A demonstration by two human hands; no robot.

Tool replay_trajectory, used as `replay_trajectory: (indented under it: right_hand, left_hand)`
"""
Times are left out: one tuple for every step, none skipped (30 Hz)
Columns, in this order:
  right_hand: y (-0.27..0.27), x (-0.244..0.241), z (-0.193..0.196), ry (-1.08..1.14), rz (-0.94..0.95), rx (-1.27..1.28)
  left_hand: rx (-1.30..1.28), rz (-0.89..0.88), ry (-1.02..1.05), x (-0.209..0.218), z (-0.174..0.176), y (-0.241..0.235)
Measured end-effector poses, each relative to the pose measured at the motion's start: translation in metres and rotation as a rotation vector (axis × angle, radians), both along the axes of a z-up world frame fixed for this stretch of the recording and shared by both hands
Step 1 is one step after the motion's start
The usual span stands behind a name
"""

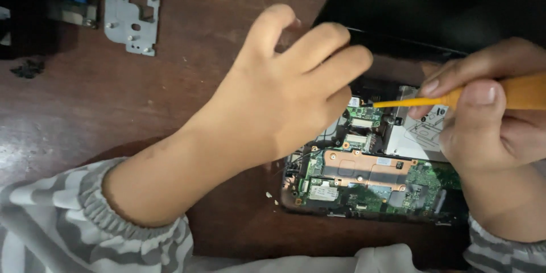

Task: The person removes several internal components from a laptop, including a fan, a hard drive, and a small circuit board, placing them on the table. They use a yellow plastic pry tool to disconnect ribbon cables and lift parts from the motherboard.

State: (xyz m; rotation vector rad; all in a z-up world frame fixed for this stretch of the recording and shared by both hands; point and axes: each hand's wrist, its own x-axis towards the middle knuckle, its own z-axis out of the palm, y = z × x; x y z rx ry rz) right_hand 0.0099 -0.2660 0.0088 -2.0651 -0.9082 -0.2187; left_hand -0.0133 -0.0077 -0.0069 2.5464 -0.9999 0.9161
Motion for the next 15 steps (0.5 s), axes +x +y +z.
replay_trajectory:
  right_hand:
    - [0.0,0.0018,0.0014,0.002,0.013,-0.031]
    - [-0.0007,0.0025,0.0027,0.002,0.022,-0.062]
    - [-0.0002,0.0019,0.0012,-0.001,0.022,-0.06]
    - [0.0004,0.001,-0.0004,-0.005,0.009,-0.024]
    - [0.0007,0.0,-0.0021,-0.008,-0.004,0.013]
    - [0.0012,0.0003,-0.0013,-0.007,-0.006,0.014]
    - [0.0017,0.0004,-0.0006,-0.004,-0.005,0.007]
    - [0.0017,0.0009,0.0005,-0.002,-0.003,-0.001]
    - [0.0011,0.0006,-0.0001,-0.003,-0.004,-0.002]
    - [0.0009,0.0005,-0.0006,-0.001,-0.019,-0.009]
    - [0.0007,0.0003,-0.0012,0.0,-0.033,-0.016]
    - [0.0007,0.0018,-0.0025,-0.001,-0.033,-0.015]
    - [0.0006,0.0033,-0.0039,-0.036,-0.006,0.011]
    - [0.0006,0.0041,-0.0056,-0.071,0.02,0.038]
    - [0.0007,0.0046,-0.0035,-0.072,0.019,0.041]
  left_hand:
    - [-0.004,0.0,0.0,0.0002,-0.0009,-0.0001]
    - [-0.008,-0.004,-0.002,0.0003,-0.002,-0.0008]
    - [-0.006,-0.004,-0.005,0.0011,-0.0022,0.0]
    - [-0.025,-0.018,0.004,0.0017,-0.0026,0.0008]
    - [-0.043,-0.033,0.013,0.0024,-0.0032,0.0014]
    - [-0.043,-0.035,0.014,0.0031,-0.0042,0.0016]
    - [-0.048,-0.032,0.006,0.0037,-0.0053,0.0017]
    - [-0.055,-0.028,-0.003,0.0044,-0.0066,0.0013]
    - [-0.055,-0.029,-0.004,0.0048,-0.0063,0.0013]
    - [-0.065,-0.029,-0.003,0.0049,-0.006,0.0016]
    - [-0.074,-0.029,-0.002,0.005,-0.0056,0.0019]
    - [-0.072,-0.029,-0.004,0.0055,-0.0065,0.0019]
    - [-0.078,-0.032,-0.006,0.0058,-0.0075,0.0017]
    - [-0.082,-0.036,-0.008,0.0059,-0.0085,0.0017]
    - [-0.08,-0.037,-0.009,0.006,-0.0085,0.0019]
